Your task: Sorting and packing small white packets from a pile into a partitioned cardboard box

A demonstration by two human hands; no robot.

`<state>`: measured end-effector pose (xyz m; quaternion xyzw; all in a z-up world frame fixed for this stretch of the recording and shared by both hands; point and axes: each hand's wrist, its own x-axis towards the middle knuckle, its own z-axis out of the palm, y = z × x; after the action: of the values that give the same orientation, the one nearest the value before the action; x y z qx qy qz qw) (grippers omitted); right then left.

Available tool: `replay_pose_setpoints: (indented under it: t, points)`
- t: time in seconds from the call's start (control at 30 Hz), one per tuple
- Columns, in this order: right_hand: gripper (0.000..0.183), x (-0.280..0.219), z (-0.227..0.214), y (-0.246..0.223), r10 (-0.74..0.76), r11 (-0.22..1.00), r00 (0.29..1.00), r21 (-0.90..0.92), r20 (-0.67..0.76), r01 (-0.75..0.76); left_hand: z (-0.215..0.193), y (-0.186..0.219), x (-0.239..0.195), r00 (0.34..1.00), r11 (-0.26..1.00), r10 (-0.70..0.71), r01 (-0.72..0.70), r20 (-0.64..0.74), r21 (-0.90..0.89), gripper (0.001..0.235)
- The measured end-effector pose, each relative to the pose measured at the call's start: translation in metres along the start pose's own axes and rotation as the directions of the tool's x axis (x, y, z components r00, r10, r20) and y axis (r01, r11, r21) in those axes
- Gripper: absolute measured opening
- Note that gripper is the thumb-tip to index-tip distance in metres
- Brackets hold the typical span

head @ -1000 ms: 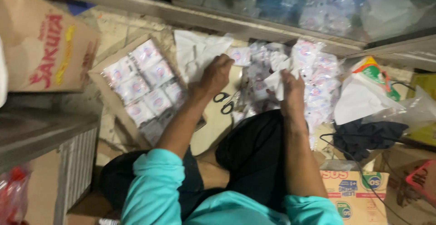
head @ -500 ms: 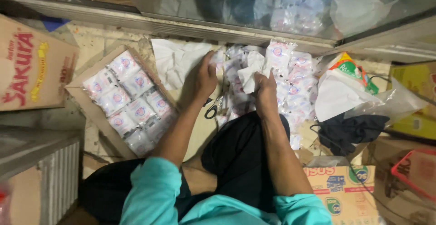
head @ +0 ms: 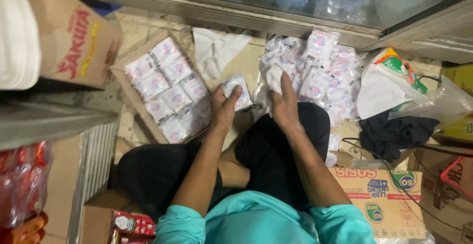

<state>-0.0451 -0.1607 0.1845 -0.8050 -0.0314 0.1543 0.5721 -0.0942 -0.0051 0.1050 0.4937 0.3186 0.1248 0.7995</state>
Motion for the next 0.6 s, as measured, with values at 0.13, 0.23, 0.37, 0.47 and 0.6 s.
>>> replay_pose_setpoints:
  t: [0.13,0.23,0.37,0.47,0.6]
  points:
    - [0.065,-0.019,0.043,0.032,-0.537,0.844,0.836,0.08,0.114,0.531,-0.007,0.021,-0.039,1.0,1.0,0.0,0.0,-0.019,0.005,0.012]
    - [0.062,-0.034,0.072,0.034,-0.641,0.656,0.727,-0.317,0.245,0.685,-0.016,0.035,-0.058,0.979,0.979,-0.198,0.196,-0.045,-0.05,0.025]
    - [0.055,-0.038,0.082,0.035,-0.593,0.644,0.743,-0.371,0.312,0.669,-0.029,0.02,-0.081,0.974,0.966,-0.219,0.209,-0.052,-0.149,0.033]
    - [0.053,-0.03,0.086,0.037,-0.521,0.76,0.821,-0.31,0.234,0.571,-0.016,0.034,-0.106,0.991,0.945,-0.13,0.114,-0.03,-0.306,0.043]
    - [0.052,-0.052,0.093,0.023,-0.721,0.591,0.656,-0.295,0.224,0.75,-0.043,-0.014,-0.083,0.997,0.95,-0.08,0.072,-0.015,-0.305,0.045]
